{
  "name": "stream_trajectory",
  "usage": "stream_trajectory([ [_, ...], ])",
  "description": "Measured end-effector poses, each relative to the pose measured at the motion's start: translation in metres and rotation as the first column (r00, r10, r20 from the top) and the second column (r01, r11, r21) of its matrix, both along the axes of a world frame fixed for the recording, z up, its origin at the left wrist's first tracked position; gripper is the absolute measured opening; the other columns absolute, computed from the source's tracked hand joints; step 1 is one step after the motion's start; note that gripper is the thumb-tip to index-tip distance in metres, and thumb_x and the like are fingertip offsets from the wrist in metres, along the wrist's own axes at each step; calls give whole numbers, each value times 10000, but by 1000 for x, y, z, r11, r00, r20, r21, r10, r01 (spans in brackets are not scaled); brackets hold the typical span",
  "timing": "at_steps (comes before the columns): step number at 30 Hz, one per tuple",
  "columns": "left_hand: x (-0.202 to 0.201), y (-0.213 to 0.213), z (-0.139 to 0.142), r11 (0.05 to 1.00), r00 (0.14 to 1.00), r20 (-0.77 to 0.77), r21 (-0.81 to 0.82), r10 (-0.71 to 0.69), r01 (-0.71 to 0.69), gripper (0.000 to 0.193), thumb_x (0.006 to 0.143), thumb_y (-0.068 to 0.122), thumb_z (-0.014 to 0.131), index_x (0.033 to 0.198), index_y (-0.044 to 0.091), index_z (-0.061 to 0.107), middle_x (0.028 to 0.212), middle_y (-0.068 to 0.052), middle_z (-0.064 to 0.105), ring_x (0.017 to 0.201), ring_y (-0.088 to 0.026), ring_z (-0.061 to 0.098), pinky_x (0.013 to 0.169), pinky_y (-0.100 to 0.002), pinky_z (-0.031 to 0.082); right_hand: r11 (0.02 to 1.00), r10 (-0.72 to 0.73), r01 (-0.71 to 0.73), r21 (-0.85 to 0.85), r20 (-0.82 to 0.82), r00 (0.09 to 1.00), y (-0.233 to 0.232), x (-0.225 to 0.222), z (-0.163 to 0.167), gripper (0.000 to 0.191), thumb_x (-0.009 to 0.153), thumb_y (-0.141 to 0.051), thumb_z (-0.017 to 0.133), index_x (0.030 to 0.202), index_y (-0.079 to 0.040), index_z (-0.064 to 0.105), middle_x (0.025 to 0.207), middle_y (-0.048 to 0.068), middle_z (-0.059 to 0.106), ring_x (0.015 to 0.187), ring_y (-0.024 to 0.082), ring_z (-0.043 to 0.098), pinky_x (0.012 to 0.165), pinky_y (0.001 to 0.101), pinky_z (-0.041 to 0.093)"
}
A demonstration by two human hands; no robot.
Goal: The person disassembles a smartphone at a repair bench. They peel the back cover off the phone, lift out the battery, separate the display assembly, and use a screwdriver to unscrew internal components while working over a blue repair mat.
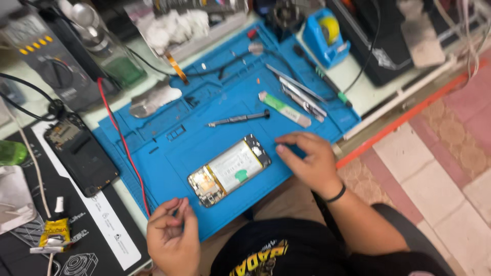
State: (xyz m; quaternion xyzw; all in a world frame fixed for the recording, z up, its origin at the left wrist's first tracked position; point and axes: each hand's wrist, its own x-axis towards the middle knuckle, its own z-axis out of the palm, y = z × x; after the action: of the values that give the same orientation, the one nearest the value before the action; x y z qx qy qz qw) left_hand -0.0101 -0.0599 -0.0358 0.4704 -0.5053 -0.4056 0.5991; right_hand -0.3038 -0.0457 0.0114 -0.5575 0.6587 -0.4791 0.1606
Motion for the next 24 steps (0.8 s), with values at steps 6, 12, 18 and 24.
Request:
stream_trajectory([
  [6,-9,5,8,1000,983,183,-18,22,-19,224,836,-159,674,937,-44,510,1253,-203,559,1182,-282,654,1053,-404,578,992,-99,94,-78,-60,993,-2,16,-4,121,867,-97,789,971,-43,755,921,86,745,841,214,719,738,305,541],
  [12,-8,4,18,999,982,187,45,-3,-5,173,887,-136,666,940,-52,525,1212,-190,595,1134,-256,683,1017,-364,593,993,-75,64,-99,-105,992,2,13,-14,145,897,-85,771,1038,-54,782,901,80,713,808,203,676,714,299,517],
  [18,-11,4,20,997,1000,26,72,13,-15,250,904,-126,707,892,-22,480,1142,-167,626,1073,-200,686,977,-336,608,999,-42,41,-32,-39,998,8,6,-16,150,963,-81,734,1100,-62,792,868,63,694,759,171,650,686,282,504],
  [24,-7,5,17,999,999,52,30,-16,15,259,915,-113,728,893,0,496,1084,-143,643,983,-143,662,893,-268,585,996,-57,49,-69,-131,990,0,16,-1,172,928,-93,762,1095,-54,772,939,89,714,835,200,688,728,300,525],
])
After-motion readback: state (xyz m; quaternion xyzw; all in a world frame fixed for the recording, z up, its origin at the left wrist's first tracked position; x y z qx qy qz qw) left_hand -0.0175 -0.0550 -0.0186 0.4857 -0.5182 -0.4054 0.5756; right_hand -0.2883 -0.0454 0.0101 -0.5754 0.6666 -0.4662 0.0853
